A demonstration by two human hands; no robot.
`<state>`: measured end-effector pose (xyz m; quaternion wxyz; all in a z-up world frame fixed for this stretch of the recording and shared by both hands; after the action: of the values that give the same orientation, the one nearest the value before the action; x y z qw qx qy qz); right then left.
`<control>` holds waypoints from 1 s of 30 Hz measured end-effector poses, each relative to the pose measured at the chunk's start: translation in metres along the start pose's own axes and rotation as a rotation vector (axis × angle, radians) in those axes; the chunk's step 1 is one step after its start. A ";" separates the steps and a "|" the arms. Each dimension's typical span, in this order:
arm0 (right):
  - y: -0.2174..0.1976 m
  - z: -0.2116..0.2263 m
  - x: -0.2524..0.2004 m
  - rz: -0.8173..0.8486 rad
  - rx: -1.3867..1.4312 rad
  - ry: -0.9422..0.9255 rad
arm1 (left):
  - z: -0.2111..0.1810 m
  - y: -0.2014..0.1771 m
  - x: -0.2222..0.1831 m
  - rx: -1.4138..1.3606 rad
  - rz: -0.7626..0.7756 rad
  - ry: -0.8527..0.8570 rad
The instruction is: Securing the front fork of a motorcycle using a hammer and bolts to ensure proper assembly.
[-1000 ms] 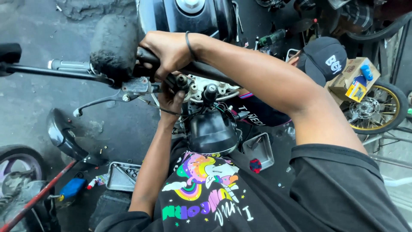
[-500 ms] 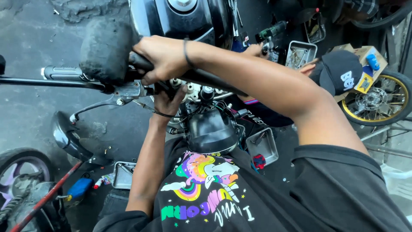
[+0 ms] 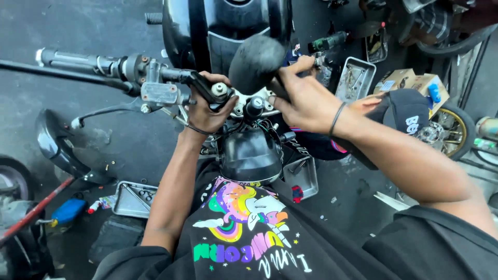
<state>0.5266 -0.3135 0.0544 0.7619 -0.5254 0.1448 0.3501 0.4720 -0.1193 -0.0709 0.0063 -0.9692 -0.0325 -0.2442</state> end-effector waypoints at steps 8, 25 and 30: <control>0.019 0.005 0.005 0.111 0.109 0.075 | -0.001 -0.004 0.001 -0.099 -0.026 0.018; 0.033 -0.004 0.029 0.002 -0.050 0.141 | -0.049 -0.005 0.025 0.049 -0.025 0.016; 0.034 0.009 0.023 -0.017 -0.040 0.086 | -0.049 -0.007 0.018 0.085 -0.052 0.030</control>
<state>0.5185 -0.2892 0.0207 0.7471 -0.5564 0.1659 0.3237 0.4639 -0.1130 -0.0191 0.0416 -0.9630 -0.0680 -0.2573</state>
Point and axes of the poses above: each hand's wrist, its own x-axis towards the middle knuckle, its own y-axis out of the palm, z = x × y, the point moved 9 cm from there along x, towards the middle knuckle, and after that the axes turned 11 degrees about y, right-handed, at the moved point
